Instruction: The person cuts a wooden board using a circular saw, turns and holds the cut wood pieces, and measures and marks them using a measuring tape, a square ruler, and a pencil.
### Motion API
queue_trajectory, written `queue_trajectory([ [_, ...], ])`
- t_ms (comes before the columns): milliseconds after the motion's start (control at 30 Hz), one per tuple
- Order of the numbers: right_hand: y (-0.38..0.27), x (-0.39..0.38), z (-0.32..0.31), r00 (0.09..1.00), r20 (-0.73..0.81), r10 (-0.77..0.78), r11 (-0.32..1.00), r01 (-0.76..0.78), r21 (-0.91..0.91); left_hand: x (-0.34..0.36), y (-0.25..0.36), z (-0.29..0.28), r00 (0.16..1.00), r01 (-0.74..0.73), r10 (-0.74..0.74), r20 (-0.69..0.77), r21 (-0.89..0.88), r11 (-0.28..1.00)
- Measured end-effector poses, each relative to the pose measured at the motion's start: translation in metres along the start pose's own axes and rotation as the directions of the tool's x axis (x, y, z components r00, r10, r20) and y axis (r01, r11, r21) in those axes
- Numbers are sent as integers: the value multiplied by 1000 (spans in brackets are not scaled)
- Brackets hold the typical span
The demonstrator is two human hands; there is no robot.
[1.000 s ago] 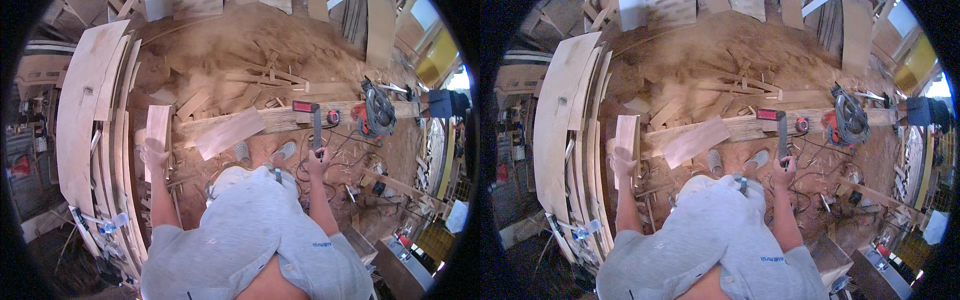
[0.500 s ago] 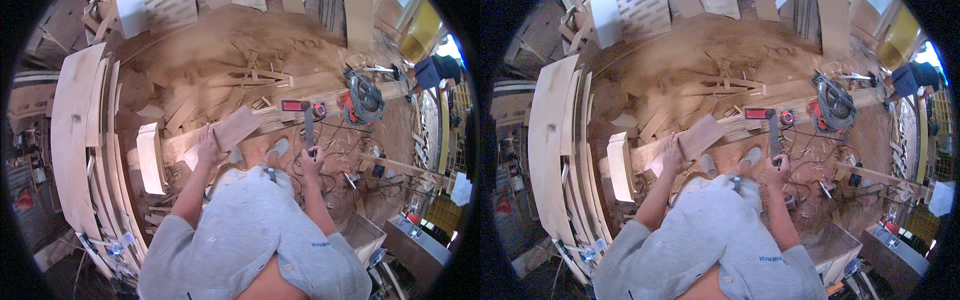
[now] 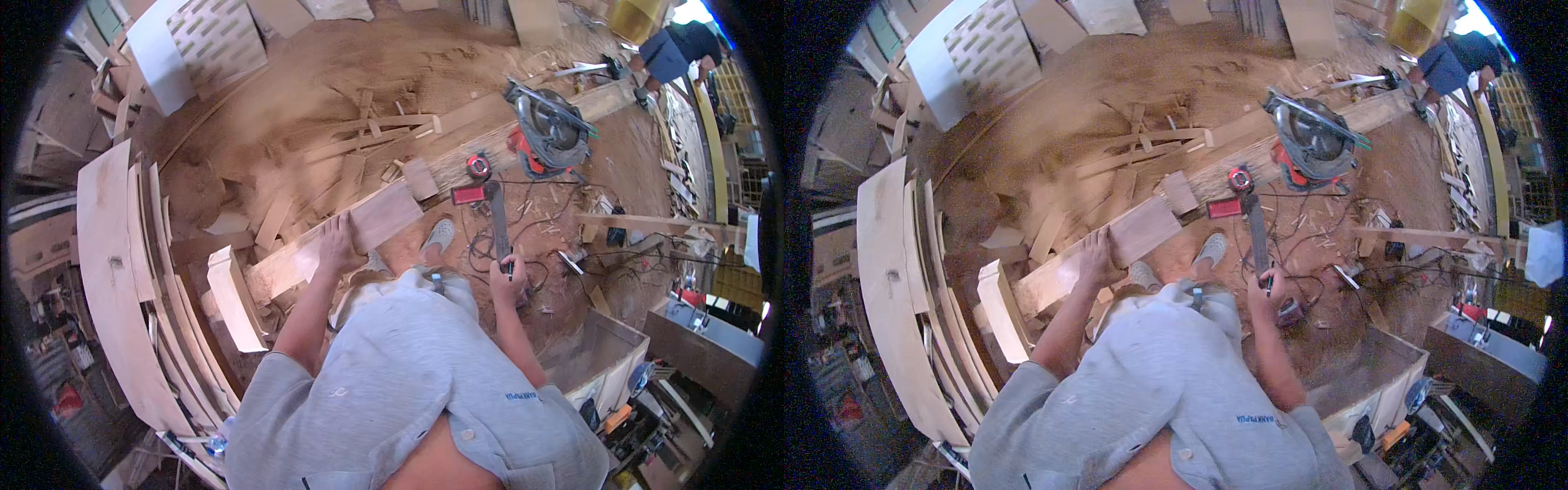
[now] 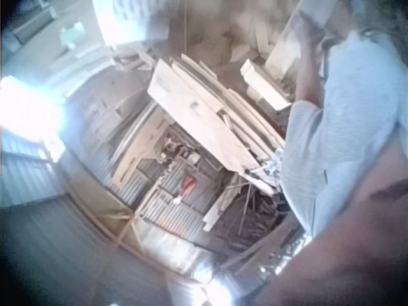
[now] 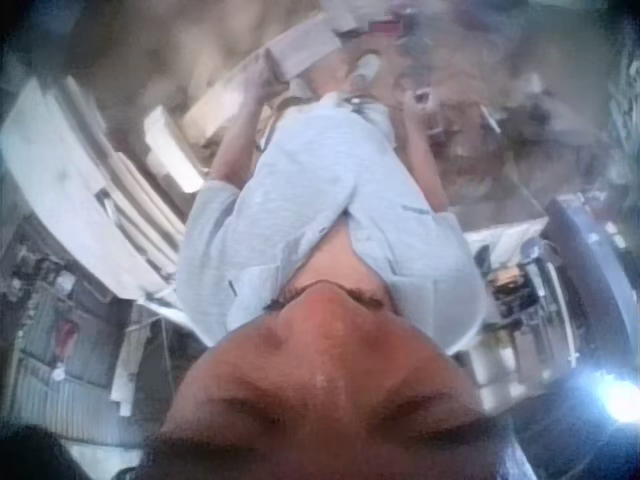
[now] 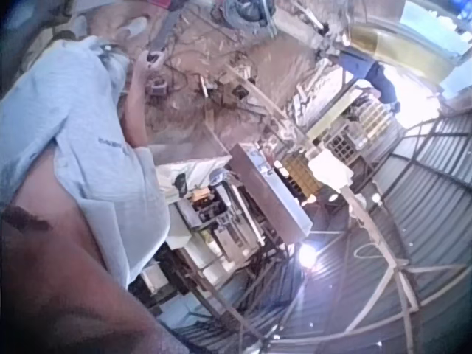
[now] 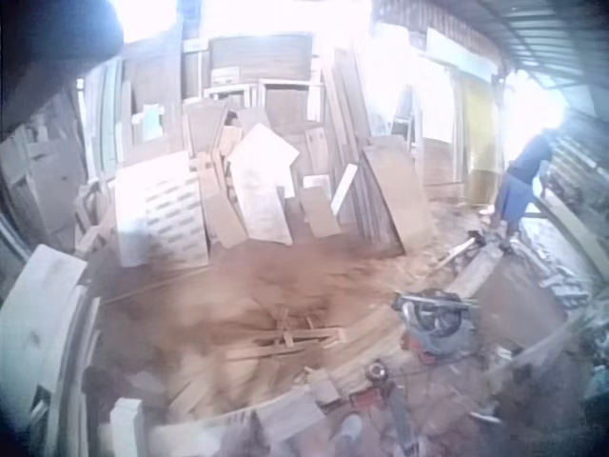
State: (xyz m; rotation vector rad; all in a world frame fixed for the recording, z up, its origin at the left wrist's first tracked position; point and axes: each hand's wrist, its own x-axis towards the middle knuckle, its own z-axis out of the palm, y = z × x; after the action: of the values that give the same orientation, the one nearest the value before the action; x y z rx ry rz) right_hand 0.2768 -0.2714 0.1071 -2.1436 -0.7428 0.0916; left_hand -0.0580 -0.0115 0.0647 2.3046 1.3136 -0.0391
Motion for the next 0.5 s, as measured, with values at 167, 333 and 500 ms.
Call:
queue_trajectory([
  [167, 28, -13, -46, 971, -153, 181, 980, -192, -58, 26, 18, 10, 986, -128, 129, -106, 19, 992],
  [333, 65, 47, -75, 907, -384, 175, 984, -155, 82, 54, 72, 6, 992, -112, 116, -50, 77, 991],
  [500, 87, 179, -106, 852, -489, 185, 983, -165, 84, 78, 98, 9, 998, 14, -19, 62, 84, 996],
])
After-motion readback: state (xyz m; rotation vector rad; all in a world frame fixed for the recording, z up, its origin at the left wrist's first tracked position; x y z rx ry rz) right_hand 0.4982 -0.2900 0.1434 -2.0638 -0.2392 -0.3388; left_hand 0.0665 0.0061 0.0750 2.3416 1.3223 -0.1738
